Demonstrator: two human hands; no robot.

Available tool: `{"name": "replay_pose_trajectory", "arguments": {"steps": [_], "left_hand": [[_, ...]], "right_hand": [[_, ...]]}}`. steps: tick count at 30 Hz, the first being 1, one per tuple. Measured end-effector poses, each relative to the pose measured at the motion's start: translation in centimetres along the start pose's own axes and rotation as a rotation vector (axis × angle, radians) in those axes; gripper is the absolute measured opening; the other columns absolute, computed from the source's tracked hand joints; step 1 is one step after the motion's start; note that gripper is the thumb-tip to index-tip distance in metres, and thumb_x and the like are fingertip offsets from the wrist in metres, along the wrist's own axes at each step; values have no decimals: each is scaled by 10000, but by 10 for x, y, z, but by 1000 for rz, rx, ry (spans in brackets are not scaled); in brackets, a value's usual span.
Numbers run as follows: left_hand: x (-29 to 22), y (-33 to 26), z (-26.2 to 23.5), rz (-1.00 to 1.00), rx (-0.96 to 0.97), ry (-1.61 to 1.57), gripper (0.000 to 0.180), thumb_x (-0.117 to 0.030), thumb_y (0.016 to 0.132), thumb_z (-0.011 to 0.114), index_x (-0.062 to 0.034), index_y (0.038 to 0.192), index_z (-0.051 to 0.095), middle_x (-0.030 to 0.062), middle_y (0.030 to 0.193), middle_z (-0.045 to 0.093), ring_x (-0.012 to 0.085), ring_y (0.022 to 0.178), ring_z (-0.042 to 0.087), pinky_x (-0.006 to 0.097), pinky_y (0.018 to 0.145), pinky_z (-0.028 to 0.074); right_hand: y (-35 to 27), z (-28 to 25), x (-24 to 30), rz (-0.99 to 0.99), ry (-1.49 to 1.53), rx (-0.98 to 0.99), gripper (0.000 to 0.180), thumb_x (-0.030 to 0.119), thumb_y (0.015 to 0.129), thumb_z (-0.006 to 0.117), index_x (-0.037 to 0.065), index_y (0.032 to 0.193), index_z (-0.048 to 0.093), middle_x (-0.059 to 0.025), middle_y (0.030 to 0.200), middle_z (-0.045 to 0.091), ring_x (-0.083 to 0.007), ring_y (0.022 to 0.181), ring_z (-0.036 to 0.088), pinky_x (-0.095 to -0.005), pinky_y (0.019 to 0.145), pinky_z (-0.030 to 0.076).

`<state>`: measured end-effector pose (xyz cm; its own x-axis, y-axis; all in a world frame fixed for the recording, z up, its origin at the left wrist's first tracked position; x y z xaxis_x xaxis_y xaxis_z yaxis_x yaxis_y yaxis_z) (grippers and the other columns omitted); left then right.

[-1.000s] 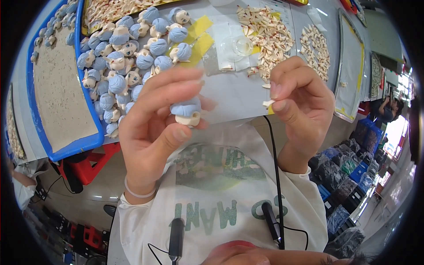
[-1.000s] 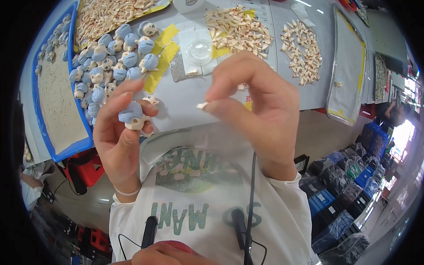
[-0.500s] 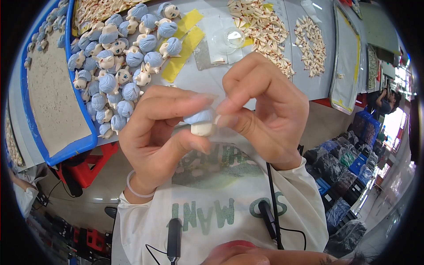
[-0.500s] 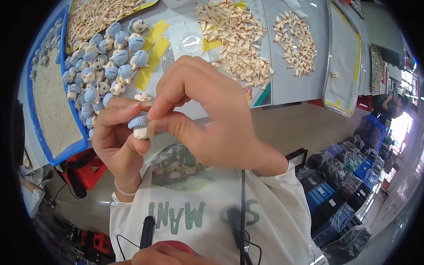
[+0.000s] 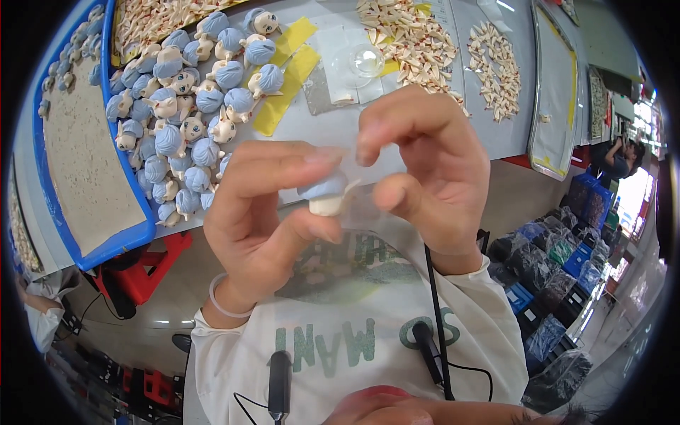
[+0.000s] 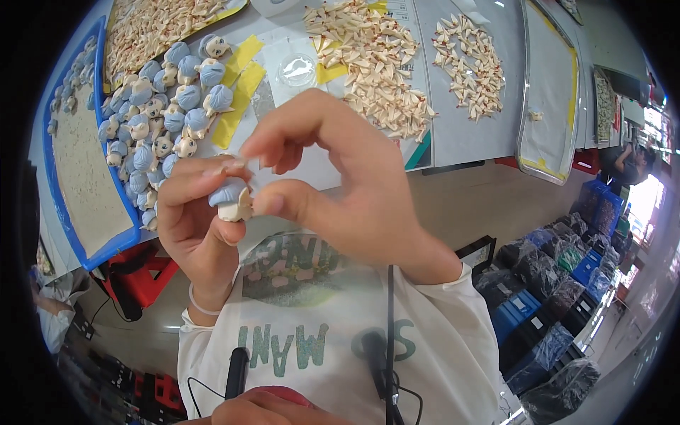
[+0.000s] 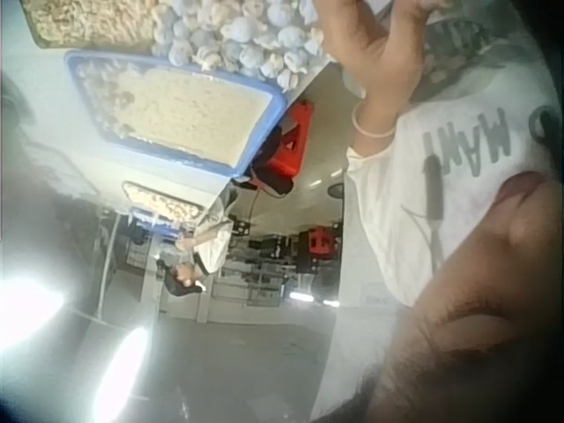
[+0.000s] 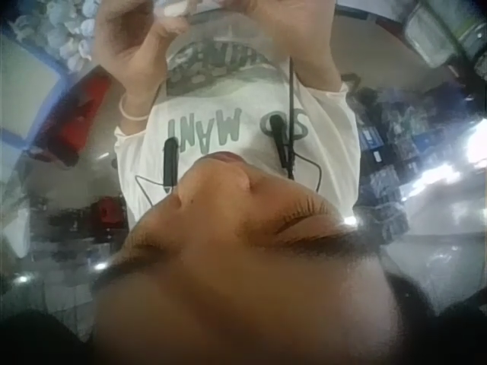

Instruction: The person dispenses glue from a bottle into a small dish, then assembles figurine heads by picking up small accessory pieces, dipping them into the glue, and attaching them to the figurine heads by hand.

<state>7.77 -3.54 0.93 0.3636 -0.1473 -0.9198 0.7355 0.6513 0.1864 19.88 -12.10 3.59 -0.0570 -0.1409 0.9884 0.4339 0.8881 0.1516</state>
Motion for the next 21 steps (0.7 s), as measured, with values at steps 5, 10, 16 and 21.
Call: {"name": "replay_pose_trajectory", "arguments": {"steps": [5, 10, 16, 21], "left_hand": [[-14, 7, 13, 274, 228, 546, 380, -63, 593, 731, -37, 946, 592, 125, 992, 565, 239, 873, 538, 320, 754, 423], [-34, 13, -25, 278, -81, 948, 308, -6, 660, 661, -44, 962, 615, 142, 989, 560, 267, 902, 544, 326, 764, 437], [-46, 21, -54, 65, -74, 1402, 262, 12, 747, 573, -39, 1003, 587, 110, 1003, 556, 235, 894, 548, 301, 754, 440], [-46, 26, -63, -119, -48, 1293, 243, 23, 743, 568, -29, 979, 586, 105, 988, 549, 192, 876, 530, 274, 741, 425]], "right_hand": [[-14, 7, -7, 294, 351, -19, 484, 57, 682, 705, 31, 1083, 436, -60, 963, 524, -139, 884, 541, -274, 747, 445], [-36, -86, 5, 65, -193, -330, 343, 6, 715, 606, -3, 1037, 487, -84, 936, 552, -146, 851, 544, -263, 749, 438], [-98, -270, 18, 336, -1345, -846, 276, 77, 743, 609, 44, 1014, 572, -53, 957, 574, -129, 821, 529, -265, 707, 447], [-126, -308, 1, 544, -1431, -817, 317, 132, 728, 612, 58, 1033, 568, -78, 980, 577, -210, 836, 553, -316, 751, 443]]}}
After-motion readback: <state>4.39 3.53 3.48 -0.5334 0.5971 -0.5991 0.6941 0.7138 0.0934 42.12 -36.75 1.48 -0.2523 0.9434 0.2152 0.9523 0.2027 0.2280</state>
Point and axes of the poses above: each hand's wrist, its own y-axis towards the middle knuckle, its own z-axis out of the palm, x = y × z, the point moved 4 cm from there along y, towards the middle knuckle
